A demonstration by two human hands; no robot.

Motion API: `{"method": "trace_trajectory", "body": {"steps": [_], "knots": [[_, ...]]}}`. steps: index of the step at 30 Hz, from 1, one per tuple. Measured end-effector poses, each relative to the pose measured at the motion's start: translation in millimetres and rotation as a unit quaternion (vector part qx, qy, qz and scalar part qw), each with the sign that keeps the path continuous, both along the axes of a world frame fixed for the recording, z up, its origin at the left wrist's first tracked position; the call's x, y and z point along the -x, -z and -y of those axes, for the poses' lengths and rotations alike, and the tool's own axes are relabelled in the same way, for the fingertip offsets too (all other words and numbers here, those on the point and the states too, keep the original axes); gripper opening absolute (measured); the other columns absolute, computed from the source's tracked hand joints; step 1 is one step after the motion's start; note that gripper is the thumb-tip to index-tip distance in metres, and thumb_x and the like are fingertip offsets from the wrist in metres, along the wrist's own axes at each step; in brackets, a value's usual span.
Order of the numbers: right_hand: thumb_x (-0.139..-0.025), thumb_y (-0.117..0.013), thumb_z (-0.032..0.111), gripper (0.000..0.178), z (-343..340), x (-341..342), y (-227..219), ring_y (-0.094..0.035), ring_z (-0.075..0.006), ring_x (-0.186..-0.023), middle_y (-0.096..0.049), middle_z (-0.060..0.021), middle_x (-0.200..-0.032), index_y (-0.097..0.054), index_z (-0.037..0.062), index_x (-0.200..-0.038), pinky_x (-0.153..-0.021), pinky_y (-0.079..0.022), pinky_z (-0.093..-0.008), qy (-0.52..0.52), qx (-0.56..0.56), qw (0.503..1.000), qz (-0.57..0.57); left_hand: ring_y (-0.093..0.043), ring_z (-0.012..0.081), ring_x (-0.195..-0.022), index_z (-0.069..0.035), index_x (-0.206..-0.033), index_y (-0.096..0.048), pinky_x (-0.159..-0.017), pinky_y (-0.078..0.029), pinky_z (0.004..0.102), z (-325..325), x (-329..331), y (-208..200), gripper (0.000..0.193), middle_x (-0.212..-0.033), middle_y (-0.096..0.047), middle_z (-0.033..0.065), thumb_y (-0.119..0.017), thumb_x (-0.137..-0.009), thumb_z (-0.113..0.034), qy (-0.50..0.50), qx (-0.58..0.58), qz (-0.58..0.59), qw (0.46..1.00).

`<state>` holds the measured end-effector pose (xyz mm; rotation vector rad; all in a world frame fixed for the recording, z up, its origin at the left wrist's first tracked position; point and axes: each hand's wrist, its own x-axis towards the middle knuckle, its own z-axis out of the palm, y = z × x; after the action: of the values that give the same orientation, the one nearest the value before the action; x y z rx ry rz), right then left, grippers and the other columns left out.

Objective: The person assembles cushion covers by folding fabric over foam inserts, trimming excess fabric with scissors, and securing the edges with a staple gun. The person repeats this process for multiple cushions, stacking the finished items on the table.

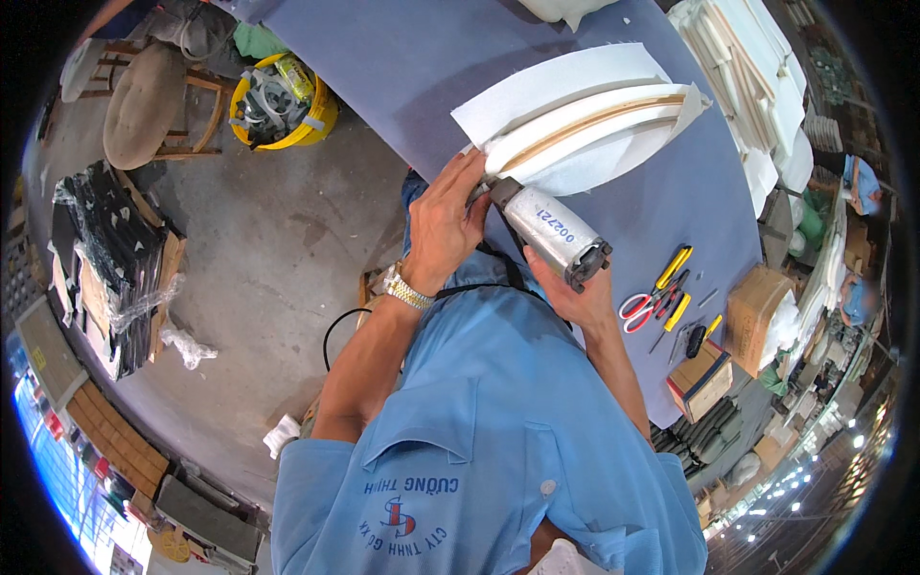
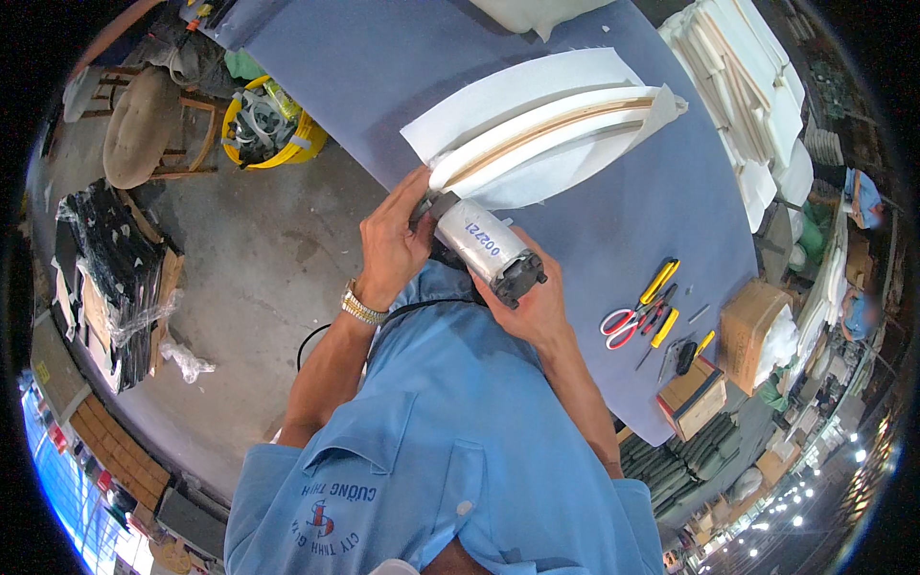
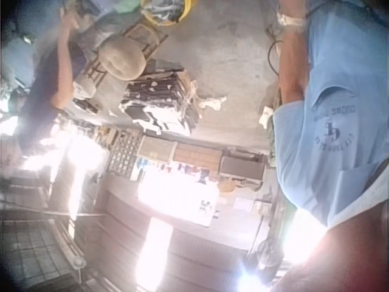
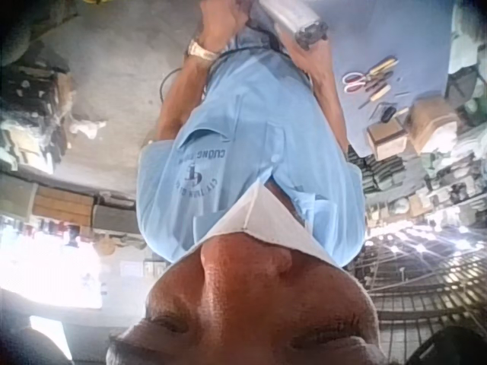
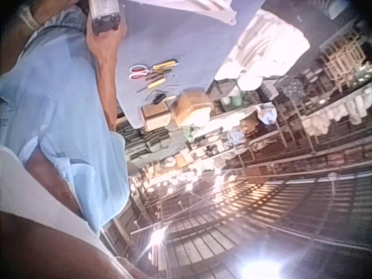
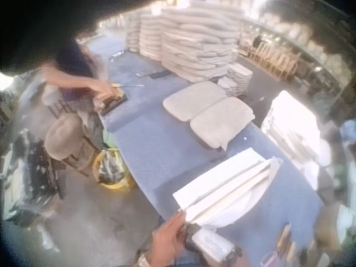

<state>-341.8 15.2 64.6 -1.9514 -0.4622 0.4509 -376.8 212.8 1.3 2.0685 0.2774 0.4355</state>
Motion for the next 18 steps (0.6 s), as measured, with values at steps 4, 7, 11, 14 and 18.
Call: {"method": "trace_trajectory", "body": {"steps": [4,7,11,14,18], "knots": [[-0.08,-0.082,0.005,0.042,1.4,-4.4,8.3,-0.074,-0.027,-0.1,-0.073,-0.0156,-0.11,-0.066,-0.0009,-0.119,-0.087,-0.056,-0.0339,-0.023,-0.006,0.999,0.03,-0.063,0.0366,-0.127,-0.004,-0.134,-0.065,-0.098,-0.058,0.0406,-0.7,-0.9,-0.7,0.061,-0.135,-0.067,0.0181,-0.078,-0.075,0.007,-0.001,0.003,0.008,1.0],[-0.079,-0.082,0.006,0.048,2.9,-5.4,12.6,-0.073,-0.03,-0.101,-0.073,-0.0166,-0.11,-0.065,-0.0007,-0.122,-0.089,-0.056,-0.0362,-0.048,0.024,0.997,0.049,-0.065,0.0354,-0.125,-0.006,-0.135,-0.065,-0.095,-0.059,0.0396,-0.2,-0.6,-0.6,0.061,-0.136,-0.066,0.0184,-0.076,-0.076,0.008,-0.002,0.005,0.002,1.0],[-0.078,-0.08,0.006,0.05,-0.5,-3.4,13.5,-0.072,-0.0343,-0.101,-0.072,-0.0173,-0.109,-0.062,0.0001,-0.124,-0.09,-0.056,-0.0394,-0.045,0.024,0.998,0.027,-0.068,0.0341,-0.12,-0.007,-0.134,-0.067,-0.091,-0.061,0.0389,-1.7,-0.2,3.8,0.059,-0.135,-0.067,0.0196,-0.074,-0.078,0.008,-0.008,0.008,-0.006,1.0],[-0.077,-0.078,0.005,0.049,-9.4,-4.7,-1.0,-0.072,-0.0376,-0.1,-0.072,-0.0177,-0.107,-0.062,0.0007,-0.123,-0.087,-0.056,-0.0402,-0.056,0.037,0.998,0.003,-0.068,0.0343,-0.122,-0.006,-0.133,-0.068,-0.094,-0.06,0.0392,-2.8,4.5,7.8,0.058,-0.135,-0.067,0.0202,-0.074,-0.078,0.007,-0.006,-0.012,-0.009,1.0],[-0.077,-0.077,0.005,0.048,-13.2,3.7,-5.3,-0.071,-0.039,-0.097,-0.072,-0.0176,-0.105,-0.062,0.0009,-0.122,-0.085,-0.056,-0.0399,-0.041,0.067,0.997,-0.006,-0.06,0.0349,-0.132,-0.006,-0.135,-0.066,-0.105,-0.054,0.0408,1.4,12.3,9.4,0.066,-0.137,-0.066,0.0175,-0.074,-0.072,0.011,-0.001,0.003,-0.025,1.0]]}}
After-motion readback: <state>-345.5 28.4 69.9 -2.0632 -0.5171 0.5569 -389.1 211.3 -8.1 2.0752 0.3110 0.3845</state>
